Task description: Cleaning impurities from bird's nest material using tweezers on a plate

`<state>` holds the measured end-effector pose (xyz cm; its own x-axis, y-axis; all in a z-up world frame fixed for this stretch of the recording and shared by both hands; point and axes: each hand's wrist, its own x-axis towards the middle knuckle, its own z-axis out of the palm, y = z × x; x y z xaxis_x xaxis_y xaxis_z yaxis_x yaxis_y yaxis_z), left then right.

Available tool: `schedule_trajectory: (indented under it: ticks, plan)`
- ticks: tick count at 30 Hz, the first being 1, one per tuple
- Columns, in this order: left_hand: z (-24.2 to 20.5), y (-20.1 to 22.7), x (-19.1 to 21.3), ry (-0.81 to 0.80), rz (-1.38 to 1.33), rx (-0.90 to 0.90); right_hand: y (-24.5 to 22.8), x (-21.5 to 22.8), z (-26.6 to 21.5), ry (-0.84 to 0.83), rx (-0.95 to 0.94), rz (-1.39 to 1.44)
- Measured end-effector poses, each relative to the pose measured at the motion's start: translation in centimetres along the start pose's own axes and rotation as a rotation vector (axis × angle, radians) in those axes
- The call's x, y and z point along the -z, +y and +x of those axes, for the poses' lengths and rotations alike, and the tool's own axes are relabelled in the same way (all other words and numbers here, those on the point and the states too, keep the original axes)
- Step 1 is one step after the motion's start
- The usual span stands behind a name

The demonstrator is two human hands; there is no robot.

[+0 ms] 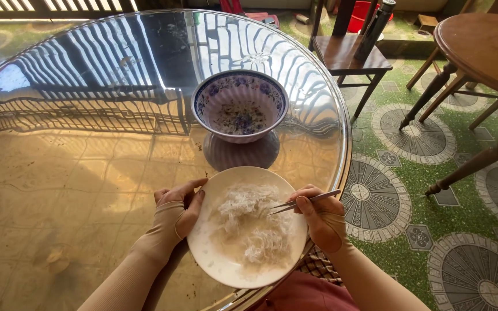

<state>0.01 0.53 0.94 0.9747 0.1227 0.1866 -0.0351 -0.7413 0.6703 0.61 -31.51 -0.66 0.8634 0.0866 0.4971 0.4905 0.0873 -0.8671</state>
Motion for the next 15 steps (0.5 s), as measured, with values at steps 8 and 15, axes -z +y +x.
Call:
schedule_trajectory:
  ticks: [8, 15]
  plan:
    - [0.3, -0.7, -0.3, -0.018, -0.005, -0.016, 0.4, 0.2, -0.1, 0.011, 0.006, -0.016]
    - [0.6, -1.5, -1.0, -0.029, -0.022, -0.045, -0.1, 0.3, -0.1, 0.012, 0.002, -0.066]
